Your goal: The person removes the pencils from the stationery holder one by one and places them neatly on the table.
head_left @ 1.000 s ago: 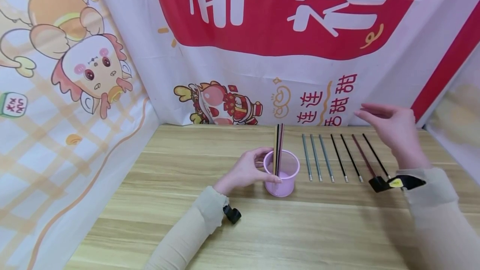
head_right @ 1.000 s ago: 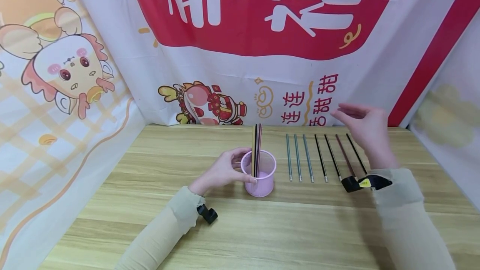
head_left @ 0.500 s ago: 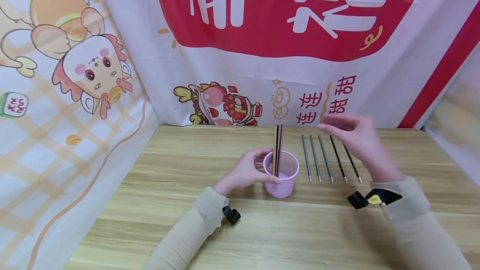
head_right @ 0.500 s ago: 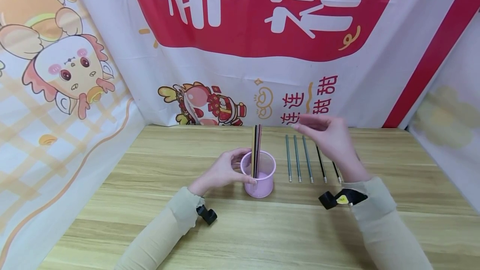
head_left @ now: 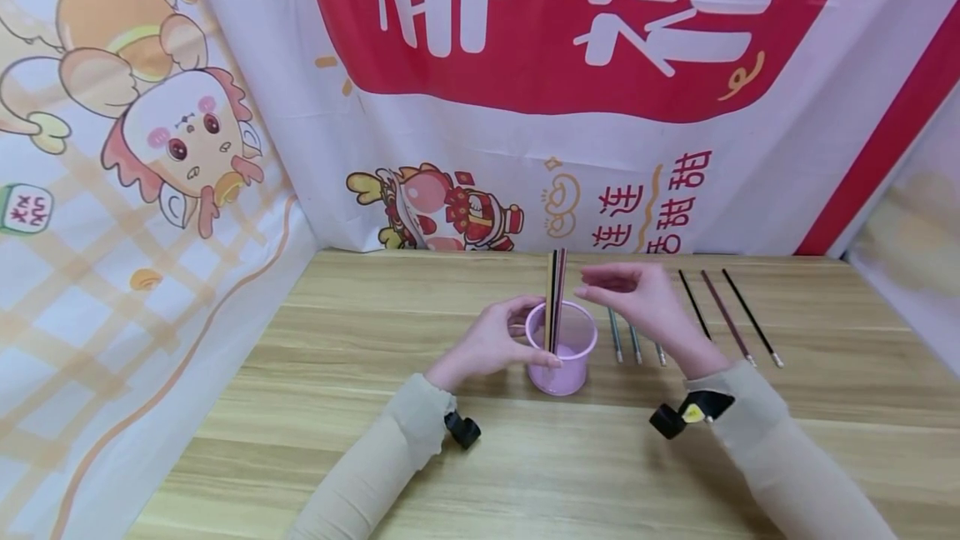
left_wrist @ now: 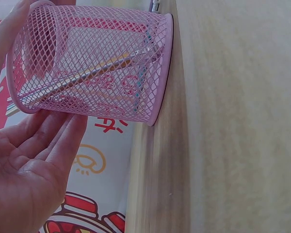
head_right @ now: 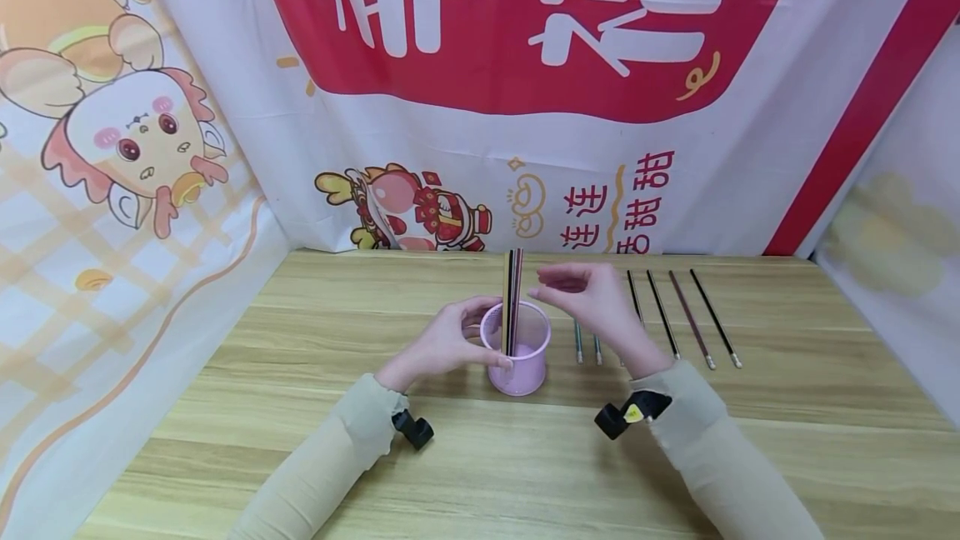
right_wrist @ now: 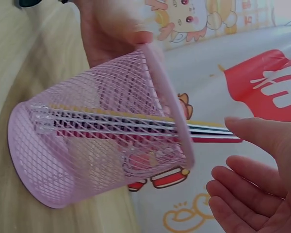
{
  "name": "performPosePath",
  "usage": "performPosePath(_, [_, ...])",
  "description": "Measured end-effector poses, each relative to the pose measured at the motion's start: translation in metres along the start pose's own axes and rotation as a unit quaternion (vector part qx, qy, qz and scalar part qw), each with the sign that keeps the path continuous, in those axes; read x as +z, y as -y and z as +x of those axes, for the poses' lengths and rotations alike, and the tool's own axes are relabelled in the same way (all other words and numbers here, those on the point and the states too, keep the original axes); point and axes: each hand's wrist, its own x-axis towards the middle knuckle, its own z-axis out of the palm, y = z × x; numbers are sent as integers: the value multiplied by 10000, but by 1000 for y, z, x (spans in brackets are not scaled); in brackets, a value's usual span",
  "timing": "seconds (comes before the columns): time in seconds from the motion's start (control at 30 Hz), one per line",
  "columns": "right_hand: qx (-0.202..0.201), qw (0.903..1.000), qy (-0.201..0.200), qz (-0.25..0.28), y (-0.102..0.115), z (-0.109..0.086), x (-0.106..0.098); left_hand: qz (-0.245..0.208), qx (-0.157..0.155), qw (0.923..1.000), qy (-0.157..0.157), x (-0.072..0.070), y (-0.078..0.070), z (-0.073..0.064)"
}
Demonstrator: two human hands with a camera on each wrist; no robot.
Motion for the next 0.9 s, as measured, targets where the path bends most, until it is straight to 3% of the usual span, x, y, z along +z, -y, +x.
performPosePath(0.23, [-201,9998,95,-12,-13,6,18,36,-30,10000,-27,0,1,1])
performPosePath(0.5, [-149,9997,52,-206,-25,4,32,137,8,9999,5,0,0,1])
performPosePath(0.9, [-304,9993,-138,-162,-26,2,40,146,25,9999,0,0,1,2])
